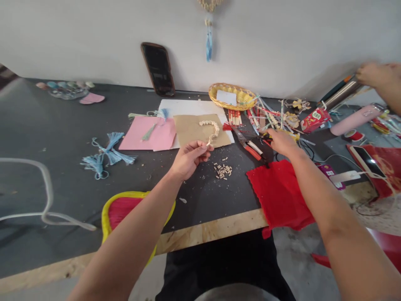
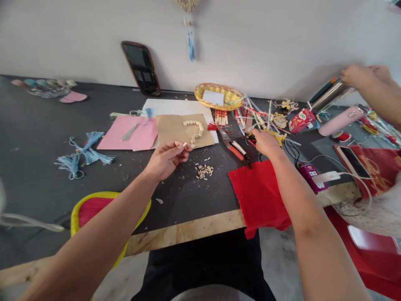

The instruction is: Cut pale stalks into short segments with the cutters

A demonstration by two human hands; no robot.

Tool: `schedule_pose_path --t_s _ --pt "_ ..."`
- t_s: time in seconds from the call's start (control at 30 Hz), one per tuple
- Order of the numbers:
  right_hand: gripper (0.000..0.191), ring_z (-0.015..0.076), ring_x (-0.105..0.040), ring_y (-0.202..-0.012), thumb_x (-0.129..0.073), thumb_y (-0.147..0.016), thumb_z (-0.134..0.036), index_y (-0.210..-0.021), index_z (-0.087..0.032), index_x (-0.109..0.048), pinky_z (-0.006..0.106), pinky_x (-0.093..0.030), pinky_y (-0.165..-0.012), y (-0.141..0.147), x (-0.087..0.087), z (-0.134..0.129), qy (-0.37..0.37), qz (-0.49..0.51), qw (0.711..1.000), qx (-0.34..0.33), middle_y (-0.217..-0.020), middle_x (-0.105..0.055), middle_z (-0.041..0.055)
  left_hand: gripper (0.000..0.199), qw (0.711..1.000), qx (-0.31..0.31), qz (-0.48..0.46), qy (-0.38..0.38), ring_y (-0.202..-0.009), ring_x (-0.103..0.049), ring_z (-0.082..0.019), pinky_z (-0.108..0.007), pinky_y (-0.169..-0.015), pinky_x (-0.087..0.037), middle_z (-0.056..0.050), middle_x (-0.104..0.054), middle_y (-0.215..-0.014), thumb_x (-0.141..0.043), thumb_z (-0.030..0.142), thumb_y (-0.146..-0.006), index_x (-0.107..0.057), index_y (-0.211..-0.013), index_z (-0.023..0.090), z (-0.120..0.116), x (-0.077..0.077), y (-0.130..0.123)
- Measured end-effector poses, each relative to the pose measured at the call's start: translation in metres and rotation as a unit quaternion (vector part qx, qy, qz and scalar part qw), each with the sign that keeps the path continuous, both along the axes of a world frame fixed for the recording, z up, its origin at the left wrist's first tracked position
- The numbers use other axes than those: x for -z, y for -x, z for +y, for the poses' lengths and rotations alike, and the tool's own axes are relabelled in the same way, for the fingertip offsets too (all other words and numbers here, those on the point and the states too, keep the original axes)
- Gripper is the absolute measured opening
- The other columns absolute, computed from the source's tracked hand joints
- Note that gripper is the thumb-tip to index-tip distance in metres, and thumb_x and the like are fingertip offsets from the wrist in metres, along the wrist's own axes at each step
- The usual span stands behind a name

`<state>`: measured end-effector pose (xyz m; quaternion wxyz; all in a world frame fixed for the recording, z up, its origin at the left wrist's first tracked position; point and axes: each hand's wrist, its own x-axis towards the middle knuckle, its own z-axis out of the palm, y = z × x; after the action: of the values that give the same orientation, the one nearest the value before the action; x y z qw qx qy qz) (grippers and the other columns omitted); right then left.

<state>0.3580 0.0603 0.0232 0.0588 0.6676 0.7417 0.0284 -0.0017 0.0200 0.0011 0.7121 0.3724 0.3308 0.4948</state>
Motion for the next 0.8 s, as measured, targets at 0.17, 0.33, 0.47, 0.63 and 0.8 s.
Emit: schedule_pose_path --t_s 0.17,0.33,0.47,0.63,0.8 --pt "0.059 0.0310 -0.058 -0.113 -0.052 -0.077 -0.010 -0.136 -0.016 -0.050 0.043 -0.047 -0.095 0.002 -0.008 -0.004 -0.104 0.114 0.988 -0.010 -0.128 -0.057 0.0176 0.021 1.000 0.000 0.012 0.005 -0.061 -0.060 -0.008 -0.019 -0.056 -0.046 -0.003 -0.073 -0.081 -0.082 0.030 -0.067 -0.068 -0.072 0.016 -0.001 -0.002 0.000" --pt "0.048 0.0232 -0.062 -0.093 -0.056 -0.082 -0.021 -0.130 -0.022 -0.054 0.043 -0.052 -0.087 0.037 -0.014 -0.019 -0.174 0.312 0.934 -0.023 -0.114 -0.063 0.0092 0.024 0.999 0.006 0.035 0.017 -0.062 -0.060 -0.008 -0.019 -0.058 -0.047 -0.003 -0.073 -0.081 -0.085 0.032 -0.063 -0.068 -0.072 0.016 -0.001 -0.007 0.000" --pt "0.053 0.0136 -0.055 -0.069 -0.062 -0.083 -0.027 -0.134 -0.025 -0.049 0.035 -0.055 -0.071 0.078 -0.005 -0.041 -0.204 0.426 0.880 -0.051 -0.111 -0.059 0.0063 0.020 0.999 0.011 0.042 0.015 -0.063 -0.060 -0.009 -0.020 -0.058 -0.047 -0.003 -0.073 -0.081 -0.083 0.029 -0.066 -0.069 -0.073 0.016 -0.001 -0.008 0.000" --pt "0.049 0.0143 -0.056 -0.078 -0.065 -0.083 -0.024 -0.130 -0.025 -0.052 0.032 -0.056 -0.075 0.106 0.018 -0.059 -0.215 0.456 0.858 -0.096 -0.111 -0.055 0.0072 0.024 0.998 0.018 0.050 0.015 -0.064 -0.060 -0.010 -0.019 -0.059 -0.048 -0.002 -0.074 -0.081 -0.085 0.032 -0.064 -0.070 -0.074 0.016 0.000 -0.006 0.001" --pt "0.048 0.0144 -0.056 -0.080 -0.061 -0.083 -0.019 -0.131 -0.025 -0.052 0.031 -0.056 -0.076 0.104 0.030 -0.059 -0.188 0.465 0.856 -0.124 -0.109 -0.054 0.0065 0.032 0.997 0.010 0.068 0.023 -0.064 -0.060 -0.010 -0.018 -0.058 -0.048 -0.002 -0.074 -0.080 -0.090 0.038 -0.057 -0.071 -0.071 0.016 -0.001 -0.008 0.001"
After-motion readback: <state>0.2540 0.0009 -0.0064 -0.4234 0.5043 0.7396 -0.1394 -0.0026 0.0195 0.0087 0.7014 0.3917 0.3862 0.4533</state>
